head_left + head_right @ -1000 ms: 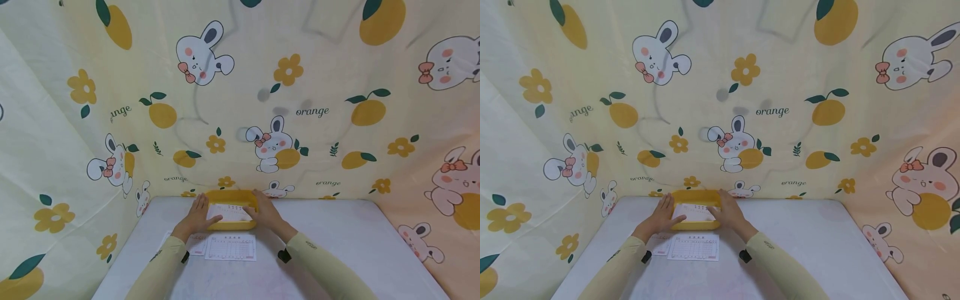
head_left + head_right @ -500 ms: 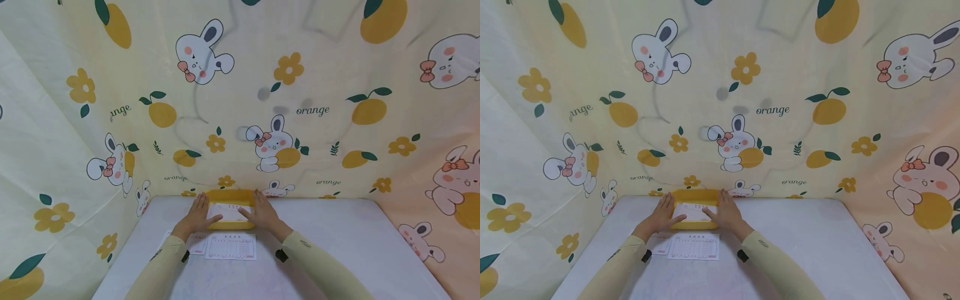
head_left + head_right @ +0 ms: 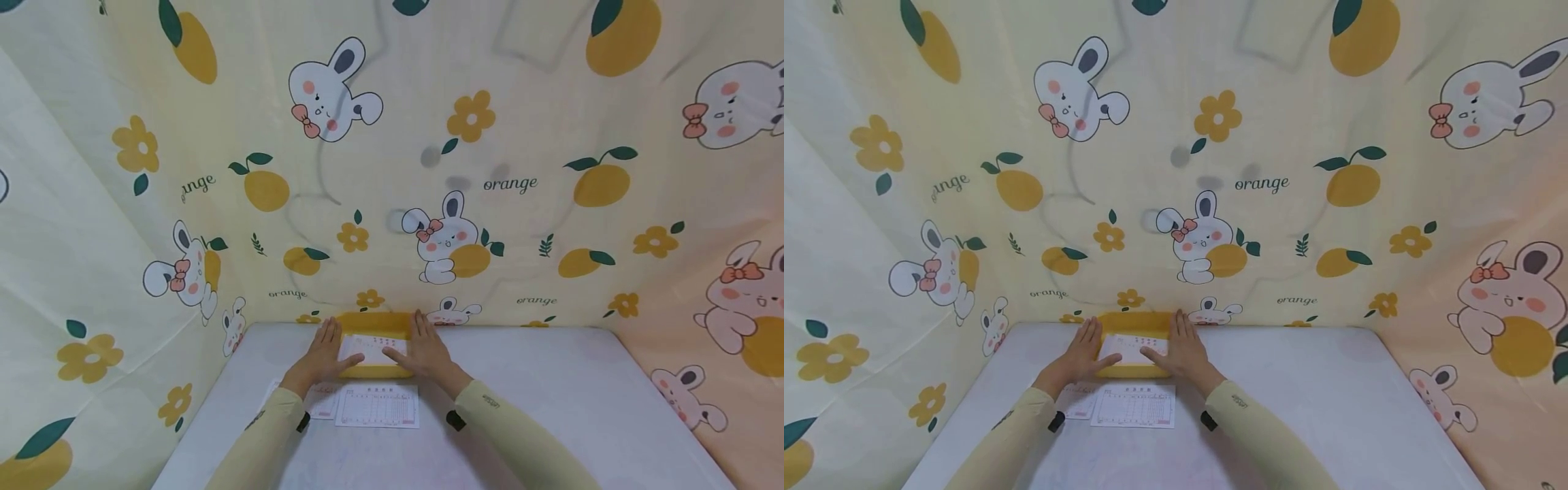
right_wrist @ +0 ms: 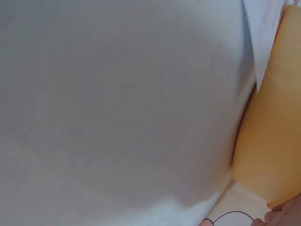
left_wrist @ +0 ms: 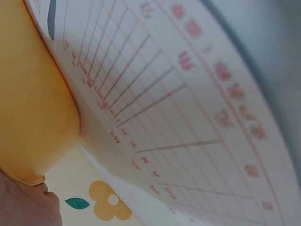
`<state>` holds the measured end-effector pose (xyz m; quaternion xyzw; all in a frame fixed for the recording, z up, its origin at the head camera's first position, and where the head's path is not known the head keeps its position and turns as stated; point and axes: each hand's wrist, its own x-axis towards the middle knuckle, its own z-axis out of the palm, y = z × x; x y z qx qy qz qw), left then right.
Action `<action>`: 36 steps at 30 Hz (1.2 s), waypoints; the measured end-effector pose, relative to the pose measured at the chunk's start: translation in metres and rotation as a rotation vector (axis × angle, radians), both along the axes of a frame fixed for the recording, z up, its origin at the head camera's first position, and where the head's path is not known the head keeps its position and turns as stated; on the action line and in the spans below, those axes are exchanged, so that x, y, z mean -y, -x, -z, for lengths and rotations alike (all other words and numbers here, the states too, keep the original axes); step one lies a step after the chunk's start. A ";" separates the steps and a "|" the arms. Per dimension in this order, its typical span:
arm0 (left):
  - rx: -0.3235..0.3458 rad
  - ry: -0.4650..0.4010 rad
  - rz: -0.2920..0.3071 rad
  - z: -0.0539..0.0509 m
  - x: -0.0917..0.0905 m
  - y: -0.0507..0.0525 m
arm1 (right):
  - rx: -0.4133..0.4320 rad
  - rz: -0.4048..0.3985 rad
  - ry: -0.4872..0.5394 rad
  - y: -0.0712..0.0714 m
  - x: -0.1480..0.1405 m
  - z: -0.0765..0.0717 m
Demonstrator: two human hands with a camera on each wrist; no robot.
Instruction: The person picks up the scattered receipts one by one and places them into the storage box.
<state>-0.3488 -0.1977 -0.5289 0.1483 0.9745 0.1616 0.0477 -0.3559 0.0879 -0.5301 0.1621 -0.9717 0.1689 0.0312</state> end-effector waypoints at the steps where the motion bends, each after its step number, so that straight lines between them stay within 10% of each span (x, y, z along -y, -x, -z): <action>1: 0.000 0.004 0.000 0.001 0.000 0.000 | 0.003 0.000 0.007 -0.001 0.000 0.000; 20: -0.014 -0.206 -0.011 0.004 0.007 0.000 | -0.002 0.034 0.017 0.000 0.001 0.006; 36: 0.020 -0.367 -0.140 -0.007 0.059 -0.030 | -0.012 0.020 -0.006 0.001 0.001 0.006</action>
